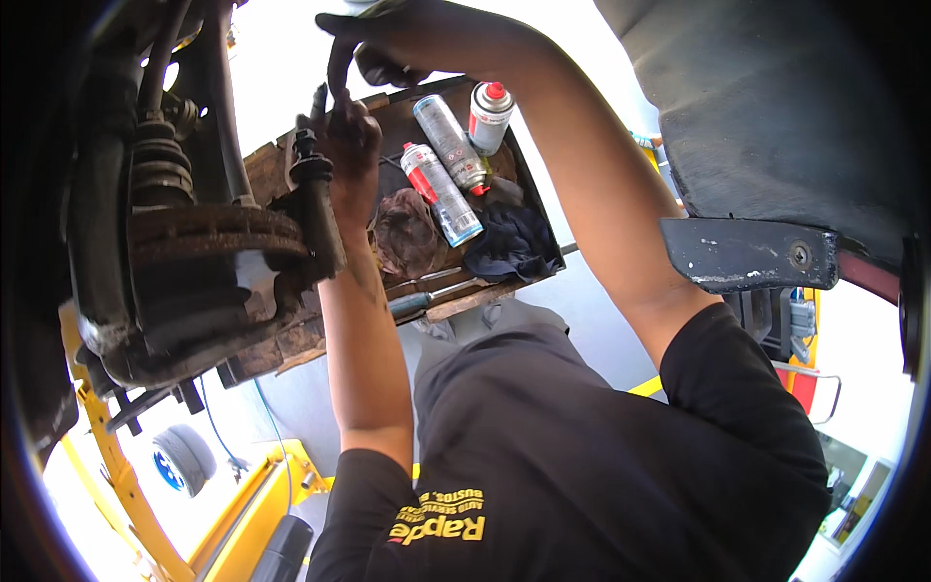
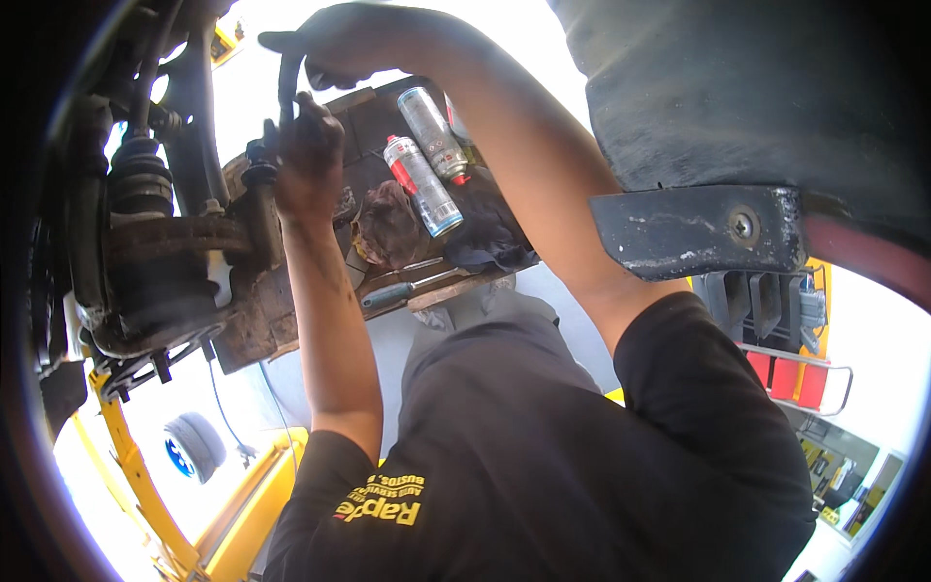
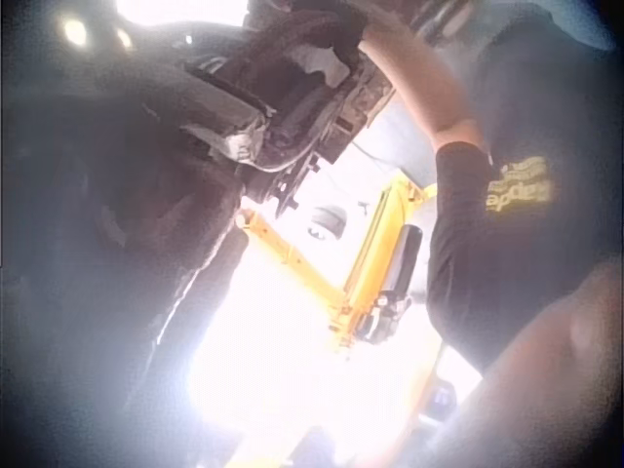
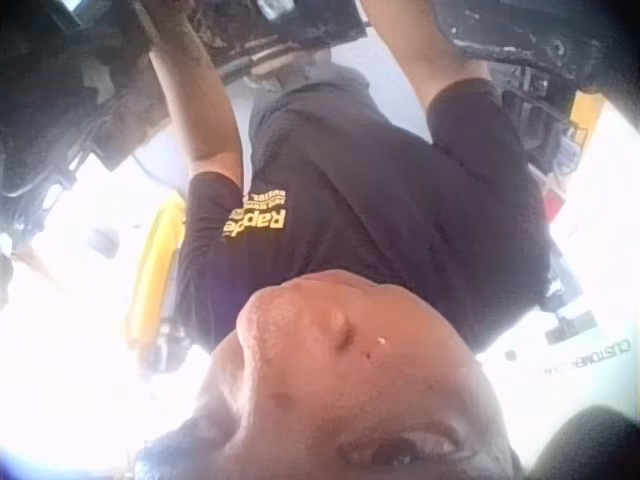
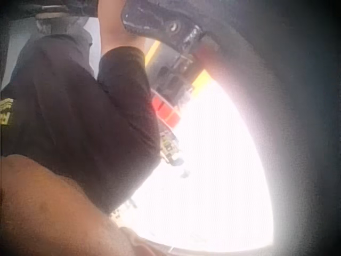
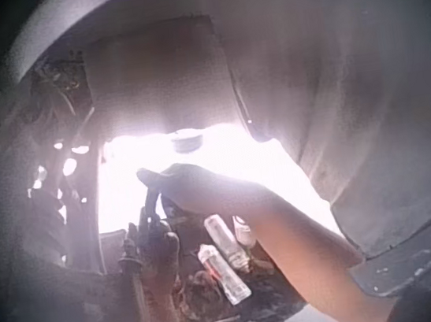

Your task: The person works on a vehicle's front suspension and brake assembly while the car is raised on a lift. They use a wrench and spray lubricant on bolts, then manipulate and install a metal suspension component into place.

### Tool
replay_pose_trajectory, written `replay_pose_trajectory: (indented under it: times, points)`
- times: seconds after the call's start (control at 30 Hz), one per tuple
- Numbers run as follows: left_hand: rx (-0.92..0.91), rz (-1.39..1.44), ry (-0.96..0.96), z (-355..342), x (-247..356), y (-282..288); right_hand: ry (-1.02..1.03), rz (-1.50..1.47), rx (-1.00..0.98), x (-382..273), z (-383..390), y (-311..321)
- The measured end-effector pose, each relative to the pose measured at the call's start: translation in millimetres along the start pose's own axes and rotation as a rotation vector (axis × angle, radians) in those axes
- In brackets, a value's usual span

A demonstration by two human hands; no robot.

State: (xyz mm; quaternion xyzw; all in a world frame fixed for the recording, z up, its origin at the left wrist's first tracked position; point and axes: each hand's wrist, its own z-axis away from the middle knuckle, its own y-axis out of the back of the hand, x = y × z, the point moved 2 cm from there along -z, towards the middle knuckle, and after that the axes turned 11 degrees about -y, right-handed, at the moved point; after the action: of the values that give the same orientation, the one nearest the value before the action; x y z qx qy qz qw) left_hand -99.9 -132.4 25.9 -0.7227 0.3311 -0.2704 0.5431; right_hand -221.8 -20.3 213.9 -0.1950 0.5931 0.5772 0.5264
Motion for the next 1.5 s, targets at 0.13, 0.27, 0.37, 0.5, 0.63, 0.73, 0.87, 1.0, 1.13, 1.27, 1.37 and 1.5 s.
replay_pose_trajectory:
  times: [0.13,0.27,0.37,0.5,0.63,0.73,0.87,1.0,1.13,1.27,1.37,1.5]
  points:
    - [-0.418,0.356,0.179,-64.0,-5.3,-68.4,-0.098,-0.293,0.129,66.5,4.0,-0.2]
    - [-0.658,0.189,0.25,-64.5,-9.1,-121.7,-0.062,-0.212,0.033,151.7,40.7,-30.5]
    - [-0.865,0.135,0.347,-53.3,-8.0,-121.4,-0.294,-0.457,-0.056,193.5,75.6,-45.5]
    - [-1.058,0.22,0.217,-77.4,-4.2,-97.9,-0.349,-0.442,-0.033,212.9,107.8,-32.5]
    - [-0.818,0.118,0.04,-97.0,-1.5,-98.5,-0.418,-0.46,0.011,222.3,124.3,-24.2]
    - [-0.935,0.102,0.156,-75.6,-2.2,-115.3,-0.457,-0.493,0.017,227.8,132.0,-33.0]
    - [-1.023,0.002,0.32,-46.1,-0.4,-124.3,-0.437,-0.504,-0.051,228.1,135.3,-48.0]
    - [-0.976,0.056,0.24,-77.3,0.4,-122.3,-0.437,-0.507,0.002,228.0,131.5,-40.7]
    - [-0.86,0.015,0.086,-106.0,-2.9,-125.4,-0.512,-0.508,0.028,230.2,131.8,-32.8]
    - [-0.968,0.031,0.31,-66.2,-2.0,-128.6,-0.484,-0.556,-0.022,227.1,131.6,-40.2]
    - [-1.007,0.035,0.358,-60.0,-0.5,-123.4,-0.454,-0.543,-0.035,224.1,125.0,-42.6]
    - [-0.977,0.042,0.201,-110.0,-3.2,-119.0,-0.421,-0.558,-0.021,225.8,113.5,-39.3]
